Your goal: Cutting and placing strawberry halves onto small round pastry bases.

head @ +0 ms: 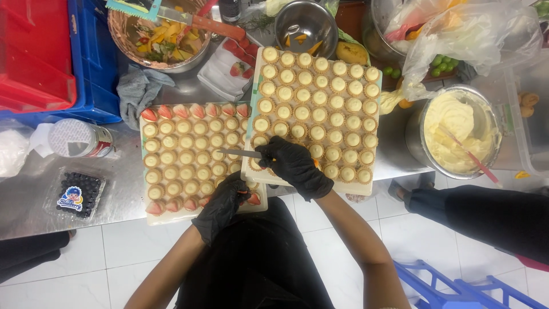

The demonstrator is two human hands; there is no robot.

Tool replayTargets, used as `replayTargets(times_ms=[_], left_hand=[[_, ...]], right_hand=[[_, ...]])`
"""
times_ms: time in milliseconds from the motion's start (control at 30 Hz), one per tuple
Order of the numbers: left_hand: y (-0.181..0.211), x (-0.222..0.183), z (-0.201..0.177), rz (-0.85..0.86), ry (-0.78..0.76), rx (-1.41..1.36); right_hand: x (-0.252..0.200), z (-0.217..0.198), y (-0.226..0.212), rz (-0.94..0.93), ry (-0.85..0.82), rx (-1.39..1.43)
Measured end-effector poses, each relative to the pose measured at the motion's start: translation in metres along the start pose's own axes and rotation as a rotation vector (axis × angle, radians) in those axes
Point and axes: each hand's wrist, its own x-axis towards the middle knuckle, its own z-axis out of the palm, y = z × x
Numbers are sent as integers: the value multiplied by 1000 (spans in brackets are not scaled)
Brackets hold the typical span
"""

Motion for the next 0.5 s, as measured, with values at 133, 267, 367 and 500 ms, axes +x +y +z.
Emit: replayTargets(times_ms=[133,267,367,500], left_hand=[[-16,10,-5,-166,60,-193],[-35,11,-9,-80,107,-279],[-41,-1,-9,164,267,-58],[12,-45,18,313,237,71]], right_hand=[[4,-16,-17,38,-42,-15],[-1,-39,-35,187,18,103],[-26,-44,-42,409,60,309],[-51,-32,-62,512,-79,663]])
